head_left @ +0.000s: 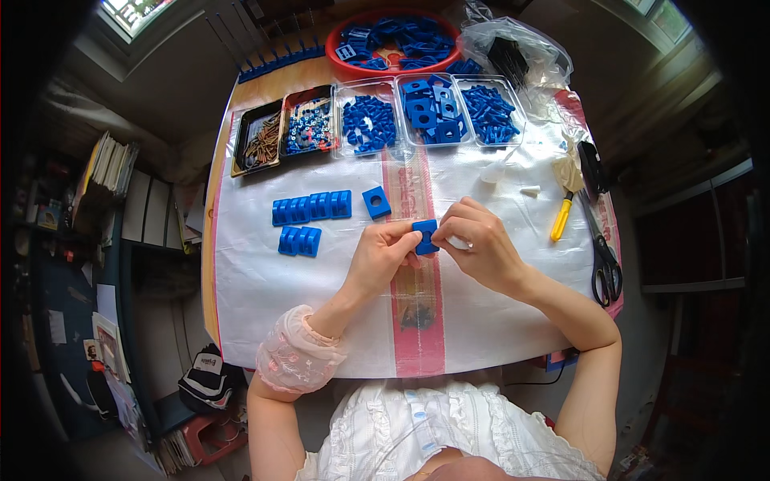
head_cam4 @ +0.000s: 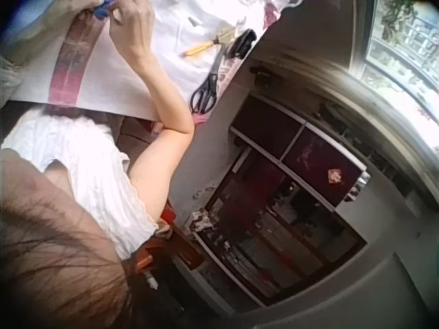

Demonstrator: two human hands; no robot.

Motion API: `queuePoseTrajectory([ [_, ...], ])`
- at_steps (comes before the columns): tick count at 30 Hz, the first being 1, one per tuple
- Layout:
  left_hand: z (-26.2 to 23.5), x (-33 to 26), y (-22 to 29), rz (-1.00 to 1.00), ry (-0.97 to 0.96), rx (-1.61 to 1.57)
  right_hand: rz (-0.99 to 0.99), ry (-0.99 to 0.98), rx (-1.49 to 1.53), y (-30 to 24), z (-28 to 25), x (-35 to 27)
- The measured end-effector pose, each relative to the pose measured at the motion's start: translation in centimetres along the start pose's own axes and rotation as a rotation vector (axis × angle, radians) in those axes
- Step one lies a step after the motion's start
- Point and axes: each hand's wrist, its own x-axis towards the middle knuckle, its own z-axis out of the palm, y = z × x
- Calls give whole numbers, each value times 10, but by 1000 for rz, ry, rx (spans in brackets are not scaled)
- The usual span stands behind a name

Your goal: Assembling blue plastic housing components by applying adhesive and wiping away excess.

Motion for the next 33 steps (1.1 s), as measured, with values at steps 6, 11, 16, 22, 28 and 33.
queuePoseTrajectory([
  [6, -2, 0, 0, -21, 10, 7, 72, -70, -32, -6, -15, -10],
  [11, -2, 1, -1, -22, 2, 25, 199, 45, -24, -12, -43, -7],
  [16, -3, 2, -1, -20, -12, 16, 162, 29, 46, -16, -46, -3],
  [22, -3, 1, -5, -26, 21, -8, -62, -37, 67, -25, -19, -5],
  [28, -4, 1, -4, -9, -10, 18, -69, -31, -30, -18, 7, 1],
  [33, -2, 0, -3, -12, -7, -17, -44, -25, 4, -19, 12, 6],
])
